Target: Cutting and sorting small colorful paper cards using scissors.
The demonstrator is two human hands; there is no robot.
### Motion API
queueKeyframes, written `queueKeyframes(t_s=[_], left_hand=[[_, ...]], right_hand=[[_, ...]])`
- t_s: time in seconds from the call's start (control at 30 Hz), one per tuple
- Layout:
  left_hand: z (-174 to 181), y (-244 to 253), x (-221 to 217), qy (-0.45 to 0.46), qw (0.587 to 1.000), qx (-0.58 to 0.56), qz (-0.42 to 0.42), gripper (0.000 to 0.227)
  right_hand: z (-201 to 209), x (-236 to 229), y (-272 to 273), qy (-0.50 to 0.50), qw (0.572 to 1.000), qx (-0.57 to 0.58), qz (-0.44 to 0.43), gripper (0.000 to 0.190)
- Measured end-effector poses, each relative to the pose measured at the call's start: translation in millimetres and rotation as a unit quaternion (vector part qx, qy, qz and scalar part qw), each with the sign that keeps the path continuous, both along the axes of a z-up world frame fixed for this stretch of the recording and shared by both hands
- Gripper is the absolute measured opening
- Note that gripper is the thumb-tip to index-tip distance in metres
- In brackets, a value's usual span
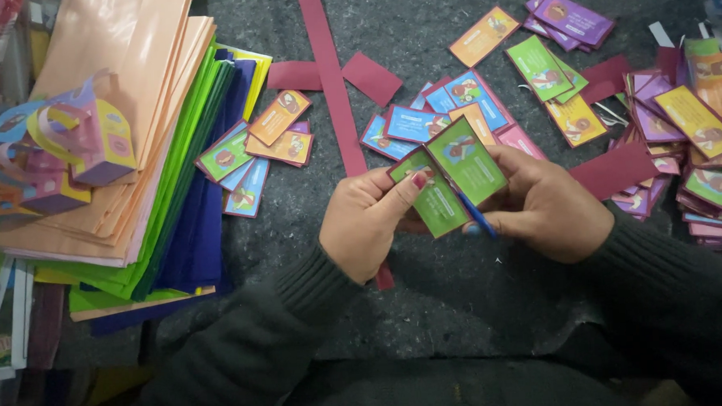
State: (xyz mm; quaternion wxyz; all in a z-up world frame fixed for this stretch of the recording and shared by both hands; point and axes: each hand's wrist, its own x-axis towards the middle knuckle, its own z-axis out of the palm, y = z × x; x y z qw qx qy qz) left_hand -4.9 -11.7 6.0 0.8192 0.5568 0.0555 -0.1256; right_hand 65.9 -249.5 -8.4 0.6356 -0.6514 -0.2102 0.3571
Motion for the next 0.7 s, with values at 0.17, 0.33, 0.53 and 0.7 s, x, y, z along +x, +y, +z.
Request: queueKeyframes(t_s=[0.17,0.33,0.53,0.7], left_hand=[[-5,0,1,0.009,1.0,-0.022,-0.006,0.031],[-7,15,6,0.007,1.0,-0.021,0.006,0.03],[4,42,18,-0.069,0.99,-0.007,0.121,0.025],[-16,41,22,-0.042,0.996,0.016,0.082,0.019]], right_hand=[[-25,3,-15,0.011,1.0,-0.022,-0.015,0.08],[-16,11,-24,-0.015,0.994,-0.107,-0.008,0.055],[34,13,-52,-0.065,0.989,-0.097,-0.093,0.074],[37,19,-73,-0.172,0.947,-0.029,-0.271,0.041]])
